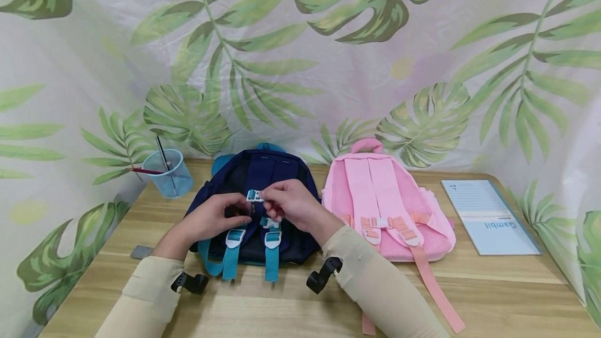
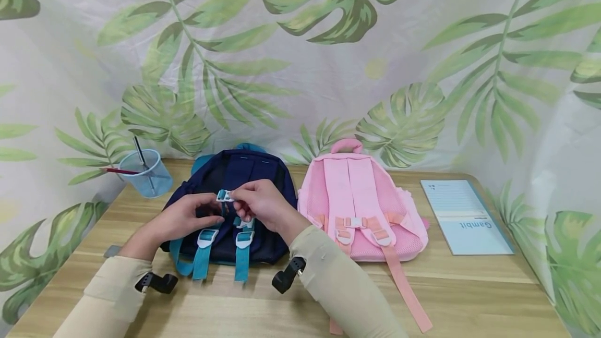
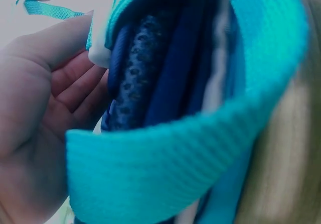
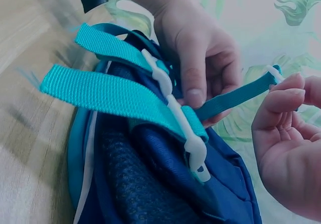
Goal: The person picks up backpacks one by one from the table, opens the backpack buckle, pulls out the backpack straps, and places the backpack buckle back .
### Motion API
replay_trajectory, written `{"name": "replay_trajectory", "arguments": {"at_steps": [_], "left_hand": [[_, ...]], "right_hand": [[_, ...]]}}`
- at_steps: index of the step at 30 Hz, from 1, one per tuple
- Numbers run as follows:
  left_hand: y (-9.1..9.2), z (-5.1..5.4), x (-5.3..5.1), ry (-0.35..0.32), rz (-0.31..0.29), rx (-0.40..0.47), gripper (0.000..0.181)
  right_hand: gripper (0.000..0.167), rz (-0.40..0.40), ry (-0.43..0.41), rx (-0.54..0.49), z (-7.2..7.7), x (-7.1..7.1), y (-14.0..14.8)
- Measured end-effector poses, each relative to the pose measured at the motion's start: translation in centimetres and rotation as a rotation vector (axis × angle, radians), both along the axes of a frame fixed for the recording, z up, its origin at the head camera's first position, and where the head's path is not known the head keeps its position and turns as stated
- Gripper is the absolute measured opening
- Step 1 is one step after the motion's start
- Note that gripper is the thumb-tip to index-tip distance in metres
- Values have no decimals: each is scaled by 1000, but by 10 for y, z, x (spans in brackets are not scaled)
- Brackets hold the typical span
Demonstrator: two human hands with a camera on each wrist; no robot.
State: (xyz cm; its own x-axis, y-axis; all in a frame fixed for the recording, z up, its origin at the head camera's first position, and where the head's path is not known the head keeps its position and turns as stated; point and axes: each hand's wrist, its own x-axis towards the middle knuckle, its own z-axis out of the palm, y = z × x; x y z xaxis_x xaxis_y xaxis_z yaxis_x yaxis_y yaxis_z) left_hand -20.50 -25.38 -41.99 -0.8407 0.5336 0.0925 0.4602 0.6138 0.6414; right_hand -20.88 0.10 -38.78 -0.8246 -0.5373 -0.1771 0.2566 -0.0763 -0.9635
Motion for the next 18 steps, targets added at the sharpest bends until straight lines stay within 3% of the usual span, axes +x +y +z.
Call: {"name": "replay_trajectory", "arguments": {"at_steps": [6,13,18], "left_hand": [[2,0,0,-24,6,-13,16],[2,6,2,-35,7,-29,14],[3,16,5,15,42,64,22]], "right_hand": [[18,-16,-36,-46,2,1,0],[19,-1,-32,-32,3,4,1],[26,20,-14,7,6,6,3]]}}
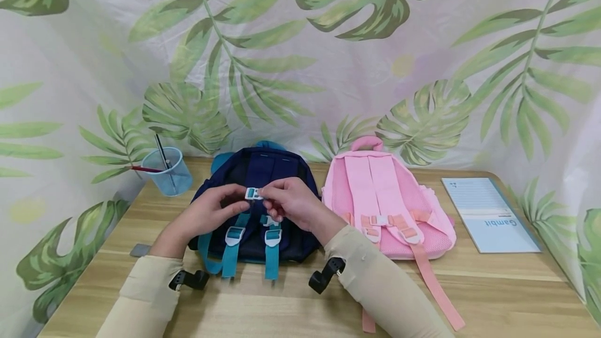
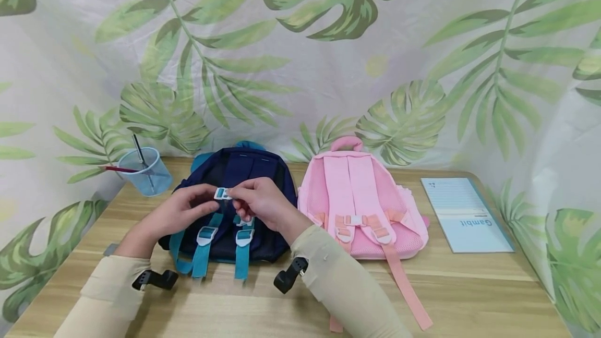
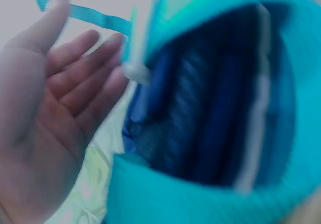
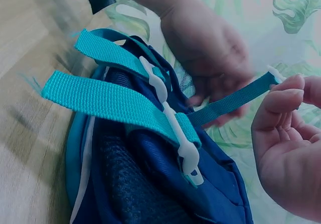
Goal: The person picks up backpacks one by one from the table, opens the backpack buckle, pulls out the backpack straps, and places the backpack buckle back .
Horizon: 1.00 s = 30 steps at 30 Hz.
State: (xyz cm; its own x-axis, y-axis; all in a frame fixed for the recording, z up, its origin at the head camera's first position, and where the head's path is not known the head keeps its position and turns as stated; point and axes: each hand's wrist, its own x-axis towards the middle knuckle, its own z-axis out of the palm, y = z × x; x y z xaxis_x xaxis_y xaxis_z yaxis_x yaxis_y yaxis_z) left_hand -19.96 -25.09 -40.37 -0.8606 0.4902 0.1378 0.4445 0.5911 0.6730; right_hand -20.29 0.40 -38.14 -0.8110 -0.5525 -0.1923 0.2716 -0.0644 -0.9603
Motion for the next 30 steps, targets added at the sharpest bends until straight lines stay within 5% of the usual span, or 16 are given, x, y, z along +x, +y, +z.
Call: {"name": "replay_trajectory", "arguments": {"at_steps": [5,12,30], "left_hand": [[6,11,4,93,-23,124,28],[10,14,4,186,-66,162,24],[7,10,3,172,-26,213,23]], "right_hand": [[28,16,2,26,0,0,2],[35,36,-13,2,-4,0,4],[21,-58,-189,-158,-15,-2,2]]}}
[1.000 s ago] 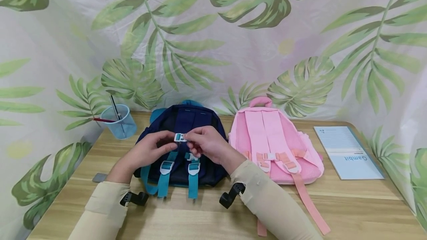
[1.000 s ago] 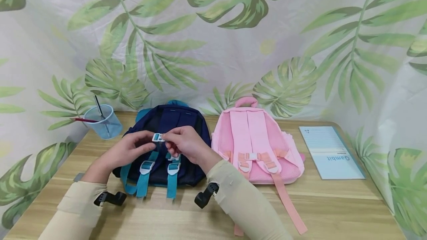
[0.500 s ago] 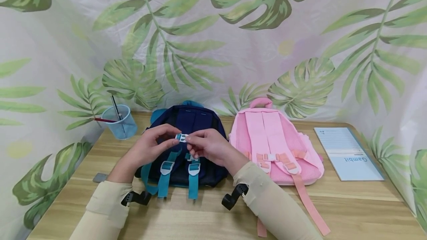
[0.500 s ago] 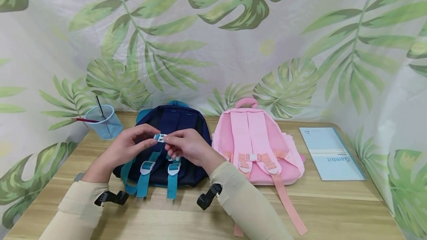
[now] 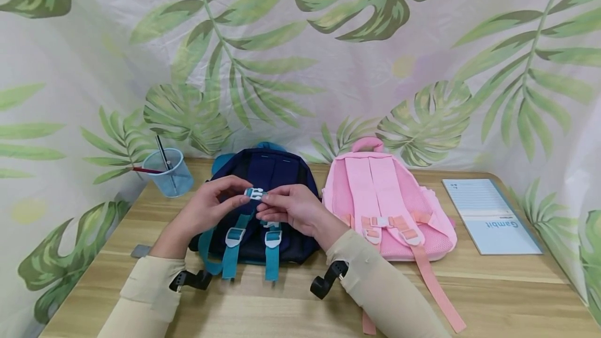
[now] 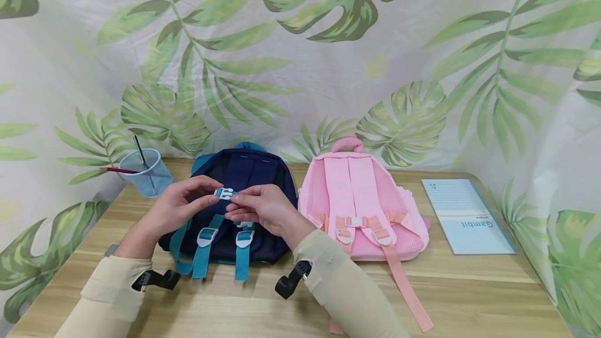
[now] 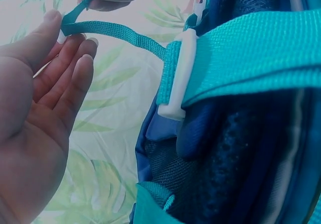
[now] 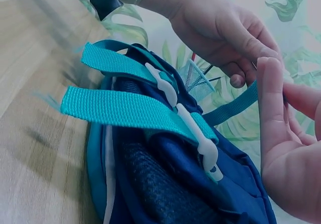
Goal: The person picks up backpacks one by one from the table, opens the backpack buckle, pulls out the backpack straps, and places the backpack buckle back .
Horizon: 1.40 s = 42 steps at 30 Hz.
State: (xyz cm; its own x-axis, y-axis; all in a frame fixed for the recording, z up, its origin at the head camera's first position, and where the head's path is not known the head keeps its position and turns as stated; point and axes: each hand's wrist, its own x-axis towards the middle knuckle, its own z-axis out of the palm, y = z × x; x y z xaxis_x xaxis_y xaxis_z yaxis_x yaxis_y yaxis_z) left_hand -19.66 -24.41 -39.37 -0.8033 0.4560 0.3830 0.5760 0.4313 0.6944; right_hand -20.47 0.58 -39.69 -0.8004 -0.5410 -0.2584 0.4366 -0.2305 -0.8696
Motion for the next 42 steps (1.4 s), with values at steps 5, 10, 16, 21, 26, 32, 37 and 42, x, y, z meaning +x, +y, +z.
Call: {"name": "replay_trajectory", "arguments": {"at_steps": [5,10,16,21,26,32,37,42], "left_hand": [[1,1,-1,-18,17,-13,22],[1,1,0,-29,19,-20,22],[-1,1,-1,-40,2,-21,22],[-2,2,0,-52,-14,-18,22],[-4,3,1,-51,-28,10,21],[-5,2,2,-43,-15,35,22],[-6,3,2,-46,-22,37,23],[-6,2,1,-38,-33,34,24]], "right_hand": [[22,-17,-1,-3,1,0,-3],[22,-20,4,3,1,1,-5],[26,-15,1,-3,3,1,-8],[30,10,19,-3,4,2,-7],[31,29,34,-15,3,2,-7],[17,11,22,3,-1,1,-6],[13,19,36,32,-1,1,-6],[22,34,57,51,0,0,-7]]}}
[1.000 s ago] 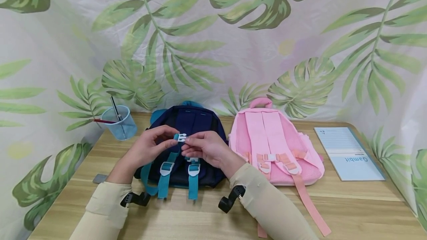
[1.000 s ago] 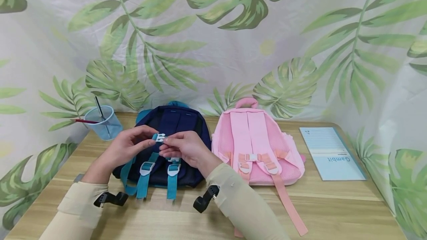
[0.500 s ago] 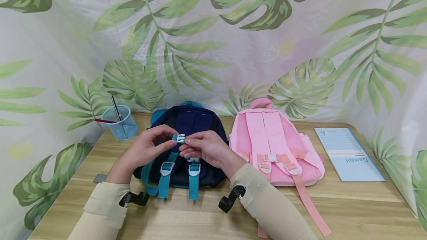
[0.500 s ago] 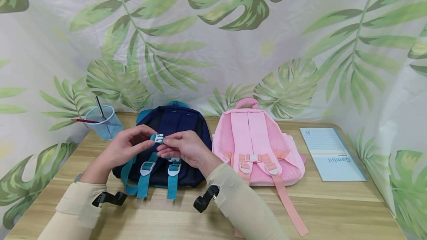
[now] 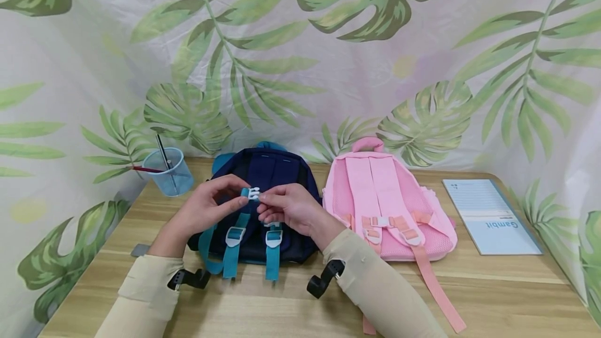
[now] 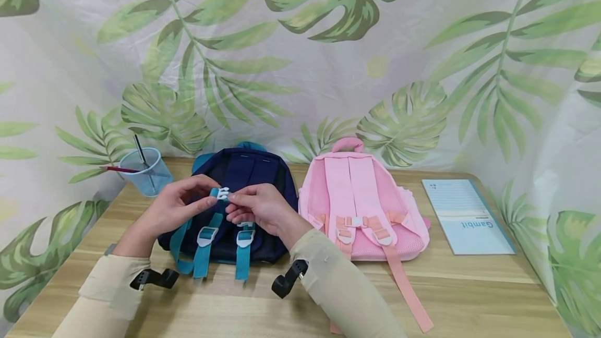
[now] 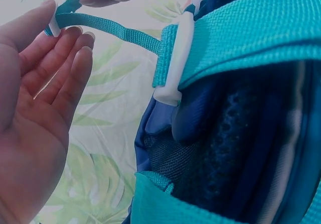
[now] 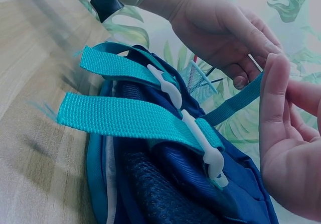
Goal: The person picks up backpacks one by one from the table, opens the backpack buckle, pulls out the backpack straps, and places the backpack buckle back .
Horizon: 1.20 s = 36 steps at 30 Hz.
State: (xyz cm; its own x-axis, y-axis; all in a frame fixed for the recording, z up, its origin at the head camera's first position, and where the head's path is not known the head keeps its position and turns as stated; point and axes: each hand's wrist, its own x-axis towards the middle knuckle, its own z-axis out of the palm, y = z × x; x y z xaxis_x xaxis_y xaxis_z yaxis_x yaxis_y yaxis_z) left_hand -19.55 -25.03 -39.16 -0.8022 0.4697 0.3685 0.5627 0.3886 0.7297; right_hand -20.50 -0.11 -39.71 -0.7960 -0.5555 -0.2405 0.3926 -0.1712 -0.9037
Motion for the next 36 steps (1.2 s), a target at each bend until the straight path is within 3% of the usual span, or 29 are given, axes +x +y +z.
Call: {"name": "replay_trajectory", "arguments": {"at_steps": [6,17,25,29,36], "left_hand": [[0,-1,-2,7,-13,-13,24],[5,-3,-4,17,-60,1,25],[5,0,-3,14,-45,-4,24],[5,2,-3,7,-27,-19,23],[7,5,-2,-25,-12,-42,22]], "right_hand": [[30,15,20,9,1,1,-1],[21,46,57,21,3,2,-3],[28,31,120,25,5,3,3],[29,-11,202,13,5,8,7],[37,-45,435,110,9,14,7]]}}
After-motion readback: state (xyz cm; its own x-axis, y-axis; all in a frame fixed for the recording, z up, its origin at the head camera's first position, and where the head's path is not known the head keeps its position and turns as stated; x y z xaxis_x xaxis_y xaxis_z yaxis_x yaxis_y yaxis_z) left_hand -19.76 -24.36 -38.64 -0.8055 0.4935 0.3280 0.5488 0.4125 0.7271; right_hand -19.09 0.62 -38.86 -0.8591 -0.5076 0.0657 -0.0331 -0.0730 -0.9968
